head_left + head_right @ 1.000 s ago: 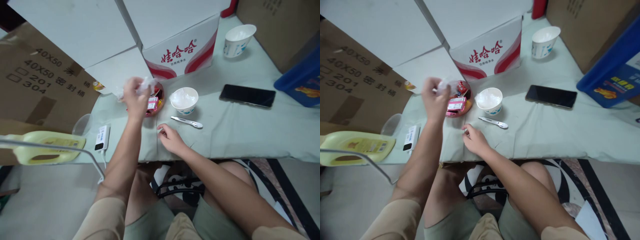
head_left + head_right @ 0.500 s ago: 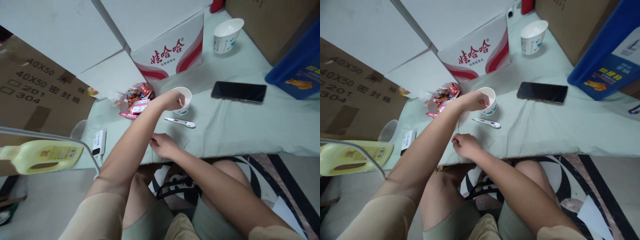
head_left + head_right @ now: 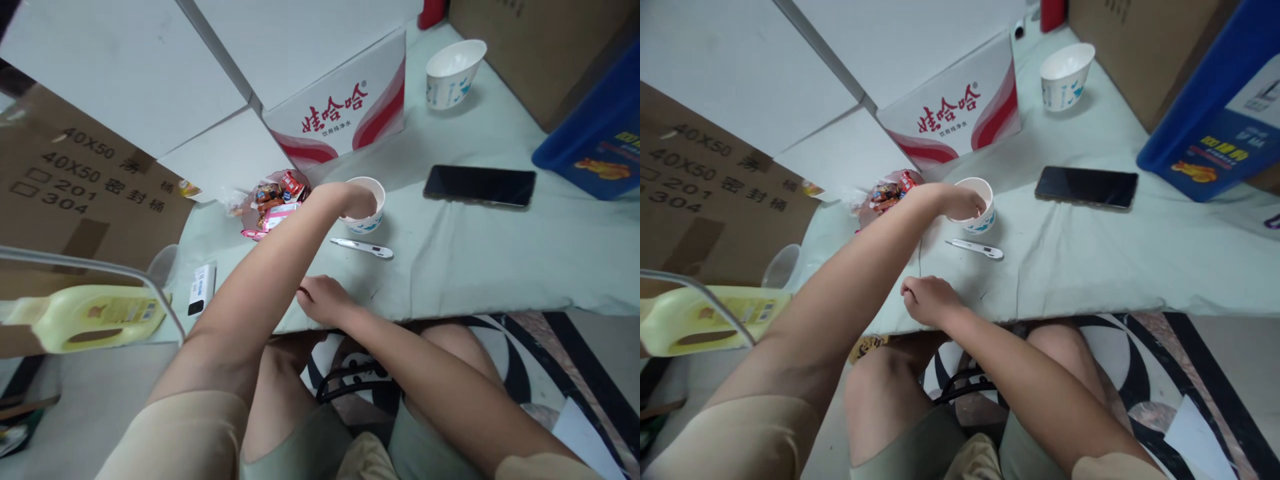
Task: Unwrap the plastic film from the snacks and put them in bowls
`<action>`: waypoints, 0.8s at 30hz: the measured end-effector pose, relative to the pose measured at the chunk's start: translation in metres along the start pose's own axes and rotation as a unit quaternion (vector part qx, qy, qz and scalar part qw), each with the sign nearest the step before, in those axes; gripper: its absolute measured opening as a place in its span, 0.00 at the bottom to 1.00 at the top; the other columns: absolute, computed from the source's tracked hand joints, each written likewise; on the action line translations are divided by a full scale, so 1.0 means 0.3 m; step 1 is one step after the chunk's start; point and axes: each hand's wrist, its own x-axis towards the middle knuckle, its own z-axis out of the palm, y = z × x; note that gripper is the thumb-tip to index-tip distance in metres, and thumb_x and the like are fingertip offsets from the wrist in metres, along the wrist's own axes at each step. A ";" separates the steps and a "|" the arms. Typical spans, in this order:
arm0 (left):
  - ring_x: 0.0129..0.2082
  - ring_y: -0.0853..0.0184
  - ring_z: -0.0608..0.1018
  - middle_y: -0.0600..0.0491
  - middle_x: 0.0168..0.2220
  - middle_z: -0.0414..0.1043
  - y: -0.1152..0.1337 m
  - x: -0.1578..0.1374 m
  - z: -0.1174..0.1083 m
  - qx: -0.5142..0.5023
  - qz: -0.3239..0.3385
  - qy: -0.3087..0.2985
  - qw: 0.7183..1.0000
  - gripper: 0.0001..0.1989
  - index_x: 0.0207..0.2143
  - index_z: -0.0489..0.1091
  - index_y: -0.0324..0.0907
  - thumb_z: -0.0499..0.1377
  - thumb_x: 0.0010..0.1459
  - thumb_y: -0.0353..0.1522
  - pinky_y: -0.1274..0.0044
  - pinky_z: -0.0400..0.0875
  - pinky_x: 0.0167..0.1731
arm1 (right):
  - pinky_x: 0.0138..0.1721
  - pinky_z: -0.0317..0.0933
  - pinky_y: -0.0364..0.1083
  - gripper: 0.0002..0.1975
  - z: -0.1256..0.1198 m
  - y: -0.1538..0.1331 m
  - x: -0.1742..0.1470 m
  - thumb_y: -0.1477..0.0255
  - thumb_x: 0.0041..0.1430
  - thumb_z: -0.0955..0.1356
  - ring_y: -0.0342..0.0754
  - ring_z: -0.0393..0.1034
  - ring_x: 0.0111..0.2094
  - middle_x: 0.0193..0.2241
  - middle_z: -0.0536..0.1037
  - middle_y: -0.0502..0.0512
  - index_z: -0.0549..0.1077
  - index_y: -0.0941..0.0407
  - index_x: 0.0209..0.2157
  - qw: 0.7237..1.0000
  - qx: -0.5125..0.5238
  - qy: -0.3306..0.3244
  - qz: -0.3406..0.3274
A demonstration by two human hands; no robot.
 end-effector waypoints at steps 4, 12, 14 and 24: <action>0.42 0.61 0.79 0.54 0.38 0.79 -0.102 -0.106 -0.038 -0.184 0.014 0.186 0.965 0.15 0.40 0.79 0.44 0.55 0.58 0.24 0.71 0.71 0.48 | 0.37 0.58 0.44 0.12 0.032 0.011 0.005 0.74 0.63 0.63 0.50 0.74 0.39 0.39 0.83 0.53 0.78 0.52 0.41 0.999 0.043 0.022 -0.016; 0.45 0.61 0.75 0.54 0.34 0.76 -0.643 -0.363 0.211 -0.274 -0.230 0.573 0.737 0.10 0.35 0.72 0.44 0.52 0.67 0.31 0.71 0.66 0.52 | 0.42 0.62 0.46 0.14 0.088 0.050 -0.004 0.76 0.63 0.62 0.49 0.74 0.39 0.39 0.82 0.55 0.75 0.53 0.45 0.993 0.043 0.092 -0.055; 0.49 0.57 0.75 0.48 0.40 0.77 -0.759 -0.435 0.329 -0.237 -0.341 0.509 0.754 0.12 0.35 0.72 0.42 0.49 0.66 0.31 0.68 0.64 0.53 | 0.45 0.63 0.47 0.14 0.106 0.063 -0.005 0.77 0.63 0.61 0.51 0.74 0.42 0.42 0.82 0.57 0.75 0.55 0.45 0.992 0.003 0.100 -0.079; 0.63 0.50 0.65 0.40 0.65 0.63 -1.047 -0.307 0.546 -0.170 -0.323 0.351 0.862 0.26 0.59 0.66 0.41 0.60 0.57 0.32 0.63 0.59 0.60 | 0.40 0.60 0.50 0.11 0.167 0.077 -0.006 0.77 0.63 0.62 0.52 0.71 0.36 0.34 0.79 0.56 0.75 0.56 0.41 0.974 -0.149 0.109 -0.133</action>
